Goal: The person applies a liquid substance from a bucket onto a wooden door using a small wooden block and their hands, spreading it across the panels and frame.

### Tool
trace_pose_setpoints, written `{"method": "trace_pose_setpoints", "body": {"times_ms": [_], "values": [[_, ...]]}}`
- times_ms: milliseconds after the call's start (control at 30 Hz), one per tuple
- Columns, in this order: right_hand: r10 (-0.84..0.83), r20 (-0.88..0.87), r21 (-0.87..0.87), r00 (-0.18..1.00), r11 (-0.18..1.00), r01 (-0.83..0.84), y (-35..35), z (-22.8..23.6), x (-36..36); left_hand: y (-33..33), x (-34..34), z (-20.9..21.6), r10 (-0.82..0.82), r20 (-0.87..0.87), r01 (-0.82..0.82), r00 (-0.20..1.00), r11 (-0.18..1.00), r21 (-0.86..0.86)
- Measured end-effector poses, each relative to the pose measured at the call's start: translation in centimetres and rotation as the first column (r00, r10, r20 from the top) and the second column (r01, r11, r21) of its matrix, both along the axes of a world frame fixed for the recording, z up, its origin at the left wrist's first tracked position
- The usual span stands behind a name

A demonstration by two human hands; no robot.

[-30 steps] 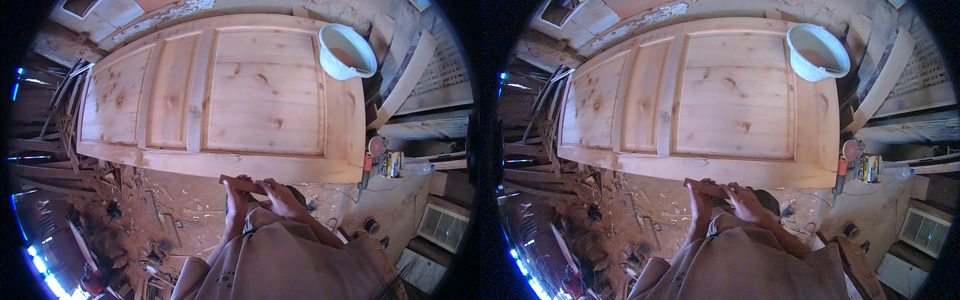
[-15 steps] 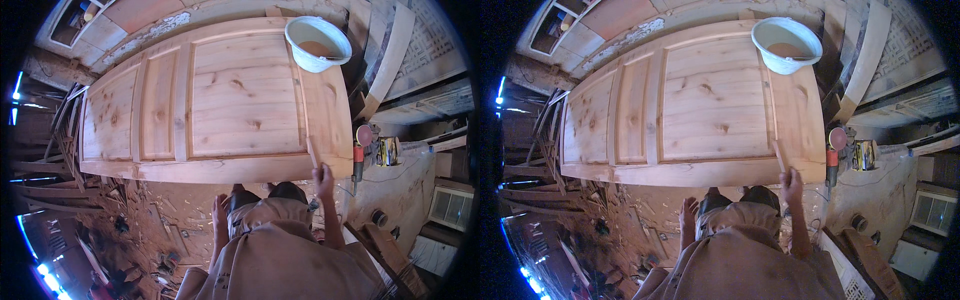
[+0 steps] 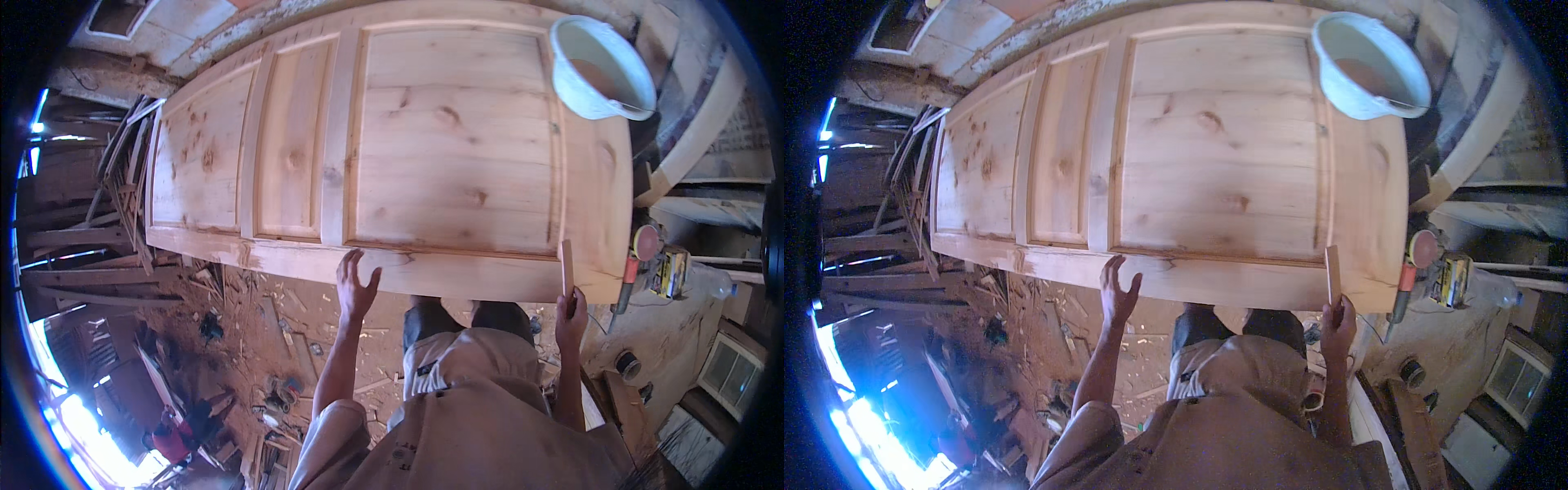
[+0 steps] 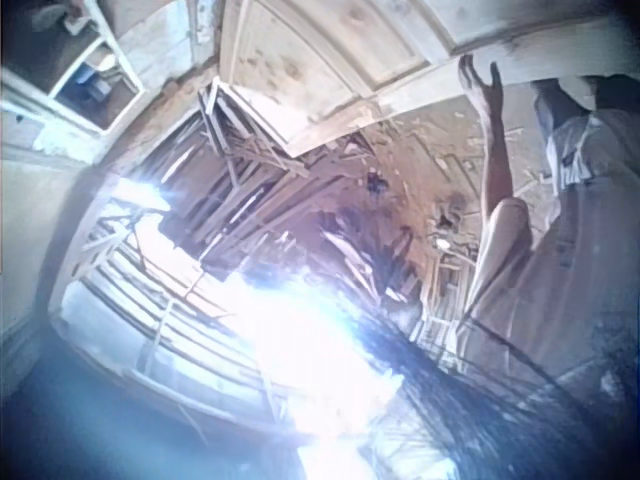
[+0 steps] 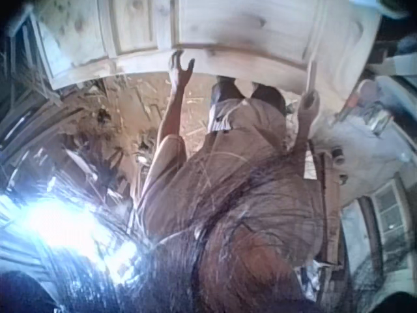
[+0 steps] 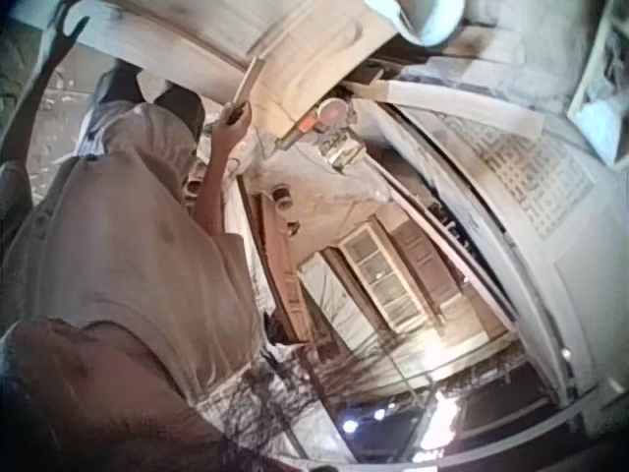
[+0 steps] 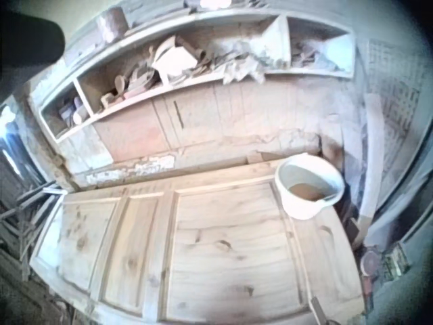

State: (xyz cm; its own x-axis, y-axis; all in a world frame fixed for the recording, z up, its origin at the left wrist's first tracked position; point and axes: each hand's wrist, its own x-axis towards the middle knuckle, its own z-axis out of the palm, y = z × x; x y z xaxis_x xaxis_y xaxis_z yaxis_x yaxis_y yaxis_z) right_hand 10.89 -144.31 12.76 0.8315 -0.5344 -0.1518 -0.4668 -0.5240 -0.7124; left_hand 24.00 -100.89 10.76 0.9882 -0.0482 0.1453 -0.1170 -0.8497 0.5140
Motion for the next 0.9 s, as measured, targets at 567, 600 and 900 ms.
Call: {"method": "trace_pose_setpoints", "body": {"times_ms": [567,600,900], "values": [[0.012,-0.211,-0.159,0.978,0.986,-0.047,12.4,-2.0,4.5,1.7,2.8,-6.2,-0.123,-0.003,0.123,0.992,0.992,0.026],[0.02,-0.201,-0.166,0.979,0.985,-0.054,13.0,-2.3,4.7,1.8,2.7,-6.4,-0.123,-0.007,0.123,0.992,0.992,0.022],[0.228,-0.133,-0.175,0.964,0.952,-0.25,18.6,-3.1,8.6,1.7,2.8,-6.4,-0.094,-0.072,0.097,0.993,0.995,0.03]]}}
